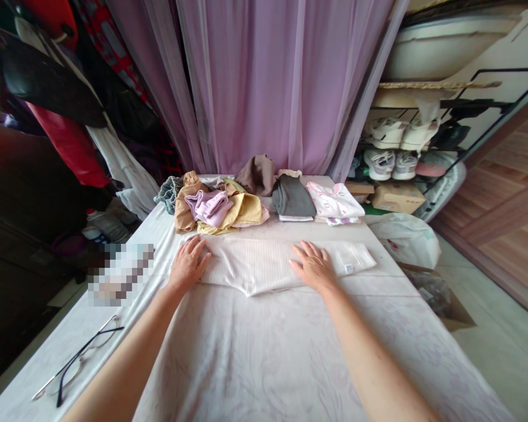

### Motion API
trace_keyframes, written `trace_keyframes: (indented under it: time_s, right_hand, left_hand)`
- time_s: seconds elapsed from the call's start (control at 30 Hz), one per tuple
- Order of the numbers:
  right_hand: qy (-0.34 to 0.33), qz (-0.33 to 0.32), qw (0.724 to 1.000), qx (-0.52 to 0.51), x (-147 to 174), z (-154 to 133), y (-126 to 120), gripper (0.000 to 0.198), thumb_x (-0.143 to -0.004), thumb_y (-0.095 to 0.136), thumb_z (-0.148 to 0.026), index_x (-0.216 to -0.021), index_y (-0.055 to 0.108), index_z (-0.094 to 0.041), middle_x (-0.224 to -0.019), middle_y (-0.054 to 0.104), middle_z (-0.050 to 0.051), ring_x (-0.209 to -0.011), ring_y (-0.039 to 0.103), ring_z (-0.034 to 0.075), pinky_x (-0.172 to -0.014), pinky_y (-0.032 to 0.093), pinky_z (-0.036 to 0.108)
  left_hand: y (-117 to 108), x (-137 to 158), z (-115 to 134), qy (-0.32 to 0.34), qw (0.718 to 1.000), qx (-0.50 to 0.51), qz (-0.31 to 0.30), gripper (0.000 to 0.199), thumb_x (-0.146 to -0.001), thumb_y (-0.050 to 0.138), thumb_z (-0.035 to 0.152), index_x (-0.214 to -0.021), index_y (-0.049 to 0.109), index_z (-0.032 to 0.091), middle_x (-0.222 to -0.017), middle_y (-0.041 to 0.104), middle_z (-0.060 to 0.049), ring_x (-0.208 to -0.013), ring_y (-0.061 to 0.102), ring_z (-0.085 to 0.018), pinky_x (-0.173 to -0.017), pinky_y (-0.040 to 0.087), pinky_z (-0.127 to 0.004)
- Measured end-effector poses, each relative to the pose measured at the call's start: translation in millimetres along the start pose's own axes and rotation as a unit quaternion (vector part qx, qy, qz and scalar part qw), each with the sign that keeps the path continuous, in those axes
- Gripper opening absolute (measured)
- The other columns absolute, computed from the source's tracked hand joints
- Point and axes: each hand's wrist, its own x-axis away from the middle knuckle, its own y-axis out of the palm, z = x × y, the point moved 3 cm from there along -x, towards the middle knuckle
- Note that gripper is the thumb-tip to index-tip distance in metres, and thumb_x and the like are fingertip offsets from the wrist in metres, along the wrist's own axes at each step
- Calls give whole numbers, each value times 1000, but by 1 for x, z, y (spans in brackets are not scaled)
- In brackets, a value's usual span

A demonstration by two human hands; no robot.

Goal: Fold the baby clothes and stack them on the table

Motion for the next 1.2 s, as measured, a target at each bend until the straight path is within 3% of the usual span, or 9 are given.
trace_keyframes:
  time_s: [0.1, 0.2, 0.33, 0.4, 0.5, 0.77, 0.97, 1.07, 1.2]
  right_hand:
    - [2, 1, 1000, 4, 0, 0, 0, 49, -97, 39, -44, -141, 51, -26, -151, 44, 11, -140, 36, 27, -111, 26, 54]
    - [0, 5, 1000, 6, 0, 0, 1, 48, -97, 40, -44, -141, 51, -26, -151, 45, 11, -139, 36, 27, -111, 26, 53]
    - [-2, 12, 1000, 12, 1, 0, 2, 48, -97, 40, -44, -140, 51, -25, -150, 46, 10, -139, 37, 26, -109, 29, 51]
    - [-1, 16, 1000, 16, 1, 0, 2, 47, -97, 40, -43, -139, 52, -26, -150, 47, 10, -138, 38, 26, -108, 30, 50]
    - [0, 23, 999, 22, 1, 0, 2, 46, -97, 40, -43, -138, 53, -27, -149, 48, 9, -137, 39, 25, -108, 30, 48]
    - [-6, 42, 999, 27, 1, 1, 3, 45, -97, 40, -42, -136, 55, -27, -146, 51, 8, -134, 42, 25, -107, 31, 46]
    - [-13, 49, 998, 26, 1, 2, 4, 45, -96, 39, -42, -134, 57, -26, -145, 52, 9, -134, 42, 25, -105, 32, 45]
    - [-13, 53, 998, 27, 1, 2, 5, 44, -96, 39, -42, -134, 57, -26, -144, 53, 9, -133, 42, 25, -104, 32, 45]
    - [-15, 54, 998, 29, 1, 2, 5, 44, -96, 39, -42, -133, 57, -26, -144, 53, 9, -132, 43, 25, -104, 32, 44]
  left_hand:
    - [-10, 13, -14, -63, 998, -11, 30, 54, -94, 41, 45, -141, 47, 19, -152, 42, -16, -140, 37, -32, -113, 30, -50]
    - [-19, 22, -23, -172, 983, -14, 56, 62, -92, 42, 51, -144, 43, 17, -147, 46, -20, -133, 46, -34, -105, 40, -47]
    - [-25, 28, -26, -267, 963, -27, -26, 75, -88, 43, 64, -143, 43, 14, -132, 59, -23, -123, 54, -40, -98, 42, -54]
    - [-27, 27, -24, -278, 958, -31, -56, 75, -87, 45, 64, -142, 44, 14, -132, 60, -22, -123, 54, -40, -98, 42, -53]
    - [-29, 22, -21, -291, 955, 7, -53, 70, -88, 49, 56, -144, 43, 15, -133, 60, -20, -121, 57, -35, -95, 45, -45]
    - [-30, 15, -18, -310, 934, 171, 42, 56, -86, 53, 48, -136, 55, 22, -118, 69, -7, -105, 65, -24, -80, 48, -30]
    - [-36, 19, -45, -313, 933, 158, -86, 64, -80, 54, 64, -125, 62, 19, -97, 74, -7, -83, 70, -23, -64, 45, -27]
    - [-39, 20, -53, -316, 928, 165, -111, 66, -76, 57, 64, -120, 63, 17, -85, 72, -6, -61, 67, -20, -57, 44, -27]
    - [-40, 21, -46, -345, 870, 342, -84, 59, -71, 62, 56, -114, 61, 16, -79, 67, -3, -61, 64, -17, -53, 46, -25]
